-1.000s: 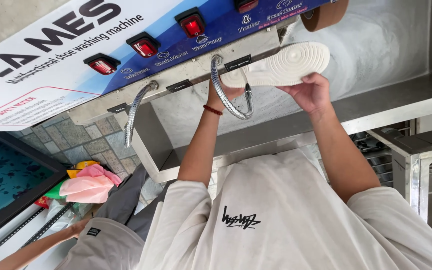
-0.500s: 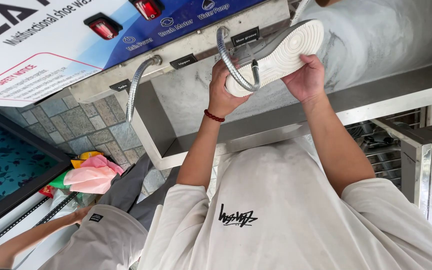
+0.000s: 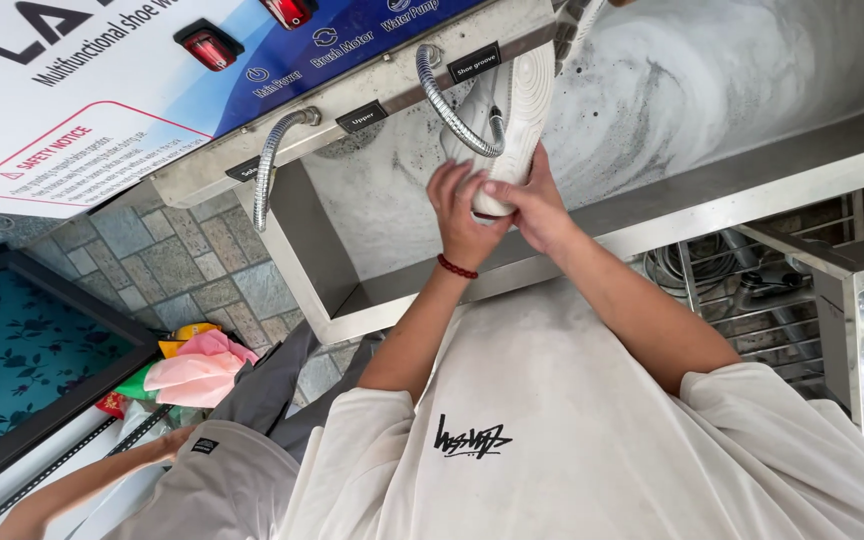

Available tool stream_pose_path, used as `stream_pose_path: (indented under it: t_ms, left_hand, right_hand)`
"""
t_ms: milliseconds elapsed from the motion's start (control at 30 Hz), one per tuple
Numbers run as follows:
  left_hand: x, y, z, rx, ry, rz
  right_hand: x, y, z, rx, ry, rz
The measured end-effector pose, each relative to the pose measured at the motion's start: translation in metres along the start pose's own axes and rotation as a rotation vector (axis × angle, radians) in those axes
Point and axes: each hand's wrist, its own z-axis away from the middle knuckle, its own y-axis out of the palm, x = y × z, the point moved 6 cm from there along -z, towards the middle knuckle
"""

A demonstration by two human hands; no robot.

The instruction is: Washing a white sneaker using a specialized shoe washing machine.

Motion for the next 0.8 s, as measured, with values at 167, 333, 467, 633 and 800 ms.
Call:
stream_pose_path:
  t_ms: [167, 333, 467, 633, 800]
  left_hand:
    - [0.004, -0.001, 0.019, 0.242, -0.064, 0.092]
    - [0.084, 0.006, 0.007, 0.077, -0.216, 0.160]
    - [0.171, 0.030, 0.003, -0.188, -1.220, 0.676]
    - [0.297, 0.090, 0.047, -0.448, -1.235, 1.268]
    - [0.295, 0.073, 0.009, -0.696, -1.148, 1.475]
  right_hand:
    - [0.012, -0.019, 0.000, -0.123, -0.033, 0.439]
    - [0.050, -0.040, -0.011, -0.204, -0.032, 0.994]
    - [0.078, -0.018, -0.017, -0.080, -0.088, 0.992]
    - [0.078, -0.012, -0.075, 0.132, -0.380, 0.816]
    - [0.044, -0.013, -0.129, 0.241, -0.289, 0.603]
